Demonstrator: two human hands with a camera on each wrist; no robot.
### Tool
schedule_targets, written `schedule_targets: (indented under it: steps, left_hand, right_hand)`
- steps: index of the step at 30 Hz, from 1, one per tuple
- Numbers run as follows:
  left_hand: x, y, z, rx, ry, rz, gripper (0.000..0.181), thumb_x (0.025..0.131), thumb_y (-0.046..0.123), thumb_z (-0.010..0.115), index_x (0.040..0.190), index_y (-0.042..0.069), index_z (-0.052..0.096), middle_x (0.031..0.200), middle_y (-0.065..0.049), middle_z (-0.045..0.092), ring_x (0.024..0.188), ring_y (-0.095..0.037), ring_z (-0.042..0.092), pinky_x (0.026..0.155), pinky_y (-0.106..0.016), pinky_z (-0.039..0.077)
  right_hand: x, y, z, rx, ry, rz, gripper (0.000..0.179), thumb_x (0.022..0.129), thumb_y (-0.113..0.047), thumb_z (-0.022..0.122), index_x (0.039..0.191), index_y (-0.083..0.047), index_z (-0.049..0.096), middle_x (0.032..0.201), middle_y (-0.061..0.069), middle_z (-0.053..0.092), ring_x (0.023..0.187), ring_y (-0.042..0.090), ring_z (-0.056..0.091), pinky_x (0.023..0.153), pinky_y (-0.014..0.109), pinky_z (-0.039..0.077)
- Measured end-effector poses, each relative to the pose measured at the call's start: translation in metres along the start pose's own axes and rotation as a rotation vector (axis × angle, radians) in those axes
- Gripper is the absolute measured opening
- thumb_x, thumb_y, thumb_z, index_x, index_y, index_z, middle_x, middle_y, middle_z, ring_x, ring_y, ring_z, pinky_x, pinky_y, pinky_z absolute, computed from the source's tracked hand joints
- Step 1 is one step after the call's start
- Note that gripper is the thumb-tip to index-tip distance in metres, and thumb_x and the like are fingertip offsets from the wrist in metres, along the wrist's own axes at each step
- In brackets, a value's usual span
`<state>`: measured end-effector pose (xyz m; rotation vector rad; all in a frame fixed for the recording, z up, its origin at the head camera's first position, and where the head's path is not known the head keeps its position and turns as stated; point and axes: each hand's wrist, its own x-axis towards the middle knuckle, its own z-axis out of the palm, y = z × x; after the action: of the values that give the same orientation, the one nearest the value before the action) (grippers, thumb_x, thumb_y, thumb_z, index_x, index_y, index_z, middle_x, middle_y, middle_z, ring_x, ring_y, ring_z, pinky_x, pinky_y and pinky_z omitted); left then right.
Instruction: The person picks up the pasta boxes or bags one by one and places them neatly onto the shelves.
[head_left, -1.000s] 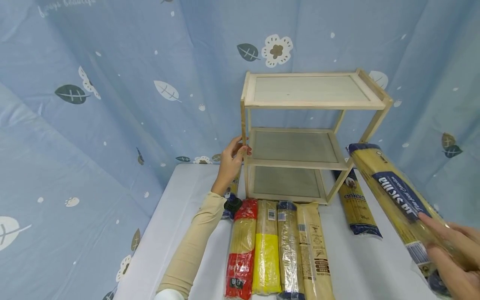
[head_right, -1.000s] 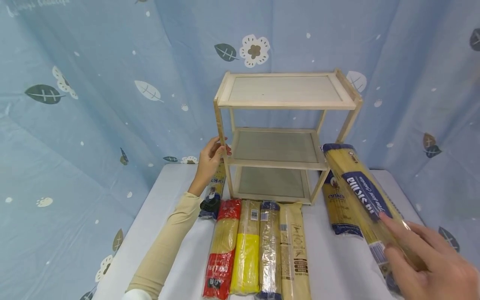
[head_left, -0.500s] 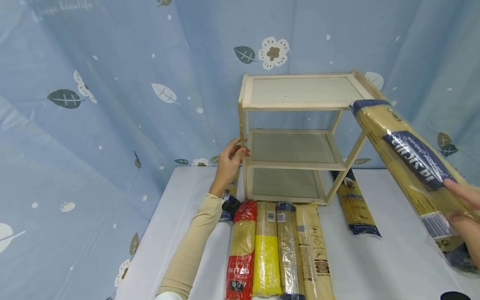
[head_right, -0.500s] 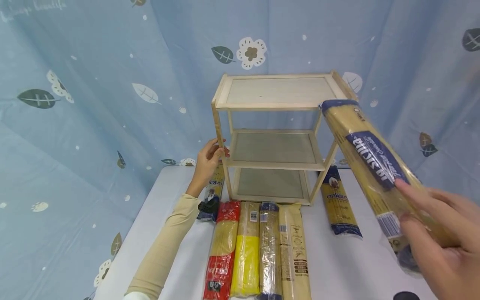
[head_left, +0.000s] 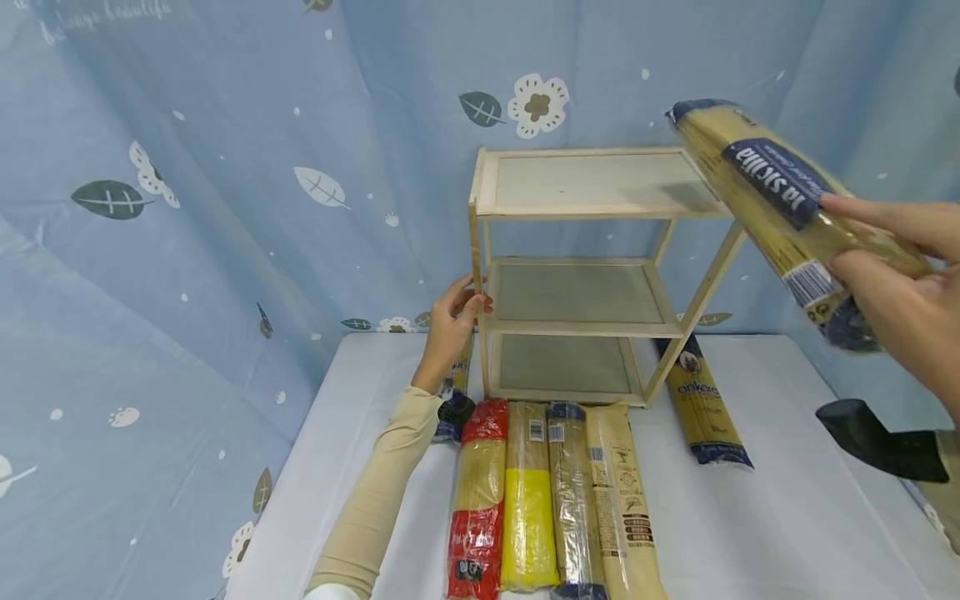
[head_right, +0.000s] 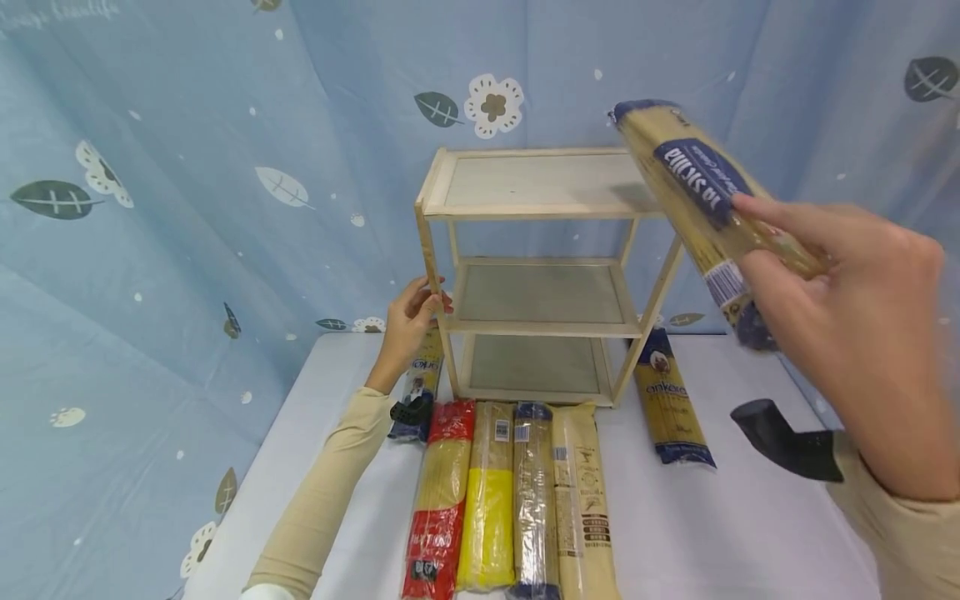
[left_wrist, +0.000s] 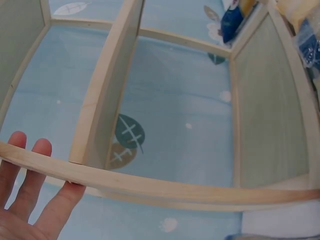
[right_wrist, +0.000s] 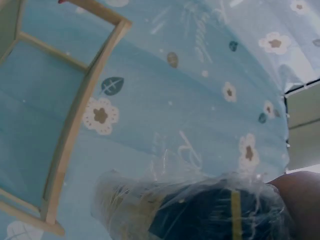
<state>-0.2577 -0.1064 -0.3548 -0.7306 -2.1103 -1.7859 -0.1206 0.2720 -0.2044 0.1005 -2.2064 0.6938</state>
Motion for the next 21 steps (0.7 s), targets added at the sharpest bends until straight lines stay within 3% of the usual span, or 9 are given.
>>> schedule_targets:
  steps: [2, 5, 7, 9, 12, 14, 16, 19, 21]
  left_hand:
    - [0.000, -0.001, 0.000, 0.000, 0.002, 0.000, 0.034, 0.098, 0.004, 0.049, 0.130, -0.004, 0.052, 0.102, -0.033, 0.061, 0.090, -0.043, 0.060, 0.069, -0.060, 0.043]
    - [0.000, -0.001, 0.000, 0.017, 0.001, 0.005, 0.034, 0.098, 0.005, 0.049, 0.131, -0.004, 0.051, 0.102, -0.031, 0.061, 0.090, -0.043, 0.060, 0.068, -0.055, 0.046]
    - [0.000, -0.001, 0.000, 0.031, 0.004, 0.007, 0.034, 0.098, 0.006, 0.049, 0.130, -0.003, 0.052, 0.102, -0.030, 0.062, 0.090, -0.042, 0.061, 0.067, -0.051, 0.047]
    - [0.000, -0.002, 0.000, 0.040, 0.008, 0.010, 0.033, 0.098, 0.006, 0.050, 0.130, -0.003, 0.052, 0.101, -0.029, 0.062, 0.090, -0.042, 0.061, 0.067, -0.051, 0.047]
    - [0.000, -0.002, 0.001, 0.040, 0.012, 0.017, 0.033, 0.098, 0.006, 0.049, 0.129, -0.004, 0.052, 0.101, -0.030, 0.062, 0.089, -0.043, 0.061, 0.067, -0.053, 0.047]
    - [0.001, -0.002, 0.001, 0.040, 0.013, 0.018, 0.033, 0.098, 0.005, 0.049, 0.129, -0.004, 0.052, 0.100, -0.030, 0.062, 0.089, -0.043, 0.061, 0.067, -0.050, 0.048]
    - [0.001, -0.003, 0.001, 0.036, 0.009, 0.023, 0.033, 0.098, 0.005, 0.049, 0.129, -0.005, 0.052, 0.100, -0.032, 0.062, 0.089, -0.043, 0.061, 0.067, -0.047, 0.049]
    - [0.002, -0.003, 0.001, 0.037, 0.007, 0.016, 0.033, 0.098, 0.003, 0.049, 0.129, -0.005, 0.052, 0.100, -0.032, 0.061, 0.089, -0.043, 0.061, 0.067, -0.039, 0.050]
    - [0.002, -0.002, 0.000, 0.035, 0.005, 0.007, 0.033, 0.098, 0.003, 0.048, 0.130, -0.005, 0.052, 0.101, -0.032, 0.061, 0.090, -0.043, 0.061, 0.068, -0.044, 0.050]
  right_hand:
    - [0.012, -0.011, 0.005, -0.017, -0.058, 0.034, 0.044, 0.091, -0.014, 0.055, 0.128, -0.038, 0.056, 0.133, 0.009, 0.054, 0.097, 0.013, 0.060, 0.048, 0.004, 0.027]
    - [0.028, -0.030, 0.013, -0.068, -0.140, 0.066, 0.043, 0.091, -0.019, 0.048, 0.132, -0.028, 0.057, 0.132, 0.022, 0.052, 0.061, 0.035, 0.055, 0.036, 0.017, 0.023]
    - [0.040, -0.041, 0.018, -0.098, -0.162, 0.050, 0.043, 0.088, -0.019, 0.047, 0.129, -0.019, 0.061, 0.124, 0.029, 0.056, 0.047, 0.022, 0.043, 0.033, 0.026, 0.019]
    - [0.051, -0.049, 0.026, -0.108, -0.158, 0.000, 0.043, 0.085, -0.014, 0.045, 0.123, -0.011, 0.065, 0.111, 0.032, 0.061, 0.036, 0.015, 0.026, 0.033, 0.027, 0.016]
    - [0.066, -0.054, 0.039, -0.103, -0.159, -0.043, 0.044, 0.081, -0.010, 0.043, 0.117, -0.007, 0.069, 0.083, 0.031, 0.065, 0.039, 0.010, 0.018, 0.034, 0.025, 0.013]
    - [0.075, -0.052, 0.048, -0.102, -0.168, -0.052, 0.044, 0.081, -0.009, 0.042, 0.117, -0.007, 0.069, 0.061, 0.026, 0.059, 0.038, 0.011, 0.012, 0.034, 0.024, 0.012]
    - [0.081, -0.050, 0.059, -0.109, -0.171, -0.036, 0.044, 0.082, -0.009, 0.042, 0.117, -0.009, 0.069, 0.050, 0.020, 0.052, 0.038, 0.011, 0.011, 0.034, 0.025, 0.013]
    - [0.087, -0.046, 0.077, -0.135, -0.132, -0.032, 0.043, 0.083, -0.009, 0.040, 0.113, -0.007, 0.071, 0.062, 0.024, 0.058, 0.044, 0.021, 0.024, 0.038, 0.031, 0.016]
    - [0.088, -0.046, 0.088, -0.175, -0.133, -0.046, 0.044, 0.081, -0.008, 0.039, 0.112, -0.005, 0.071, 0.084, 0.029, 0.064, 0.054, 0.032, 0.039, 0.039, 0.038, 0.021]
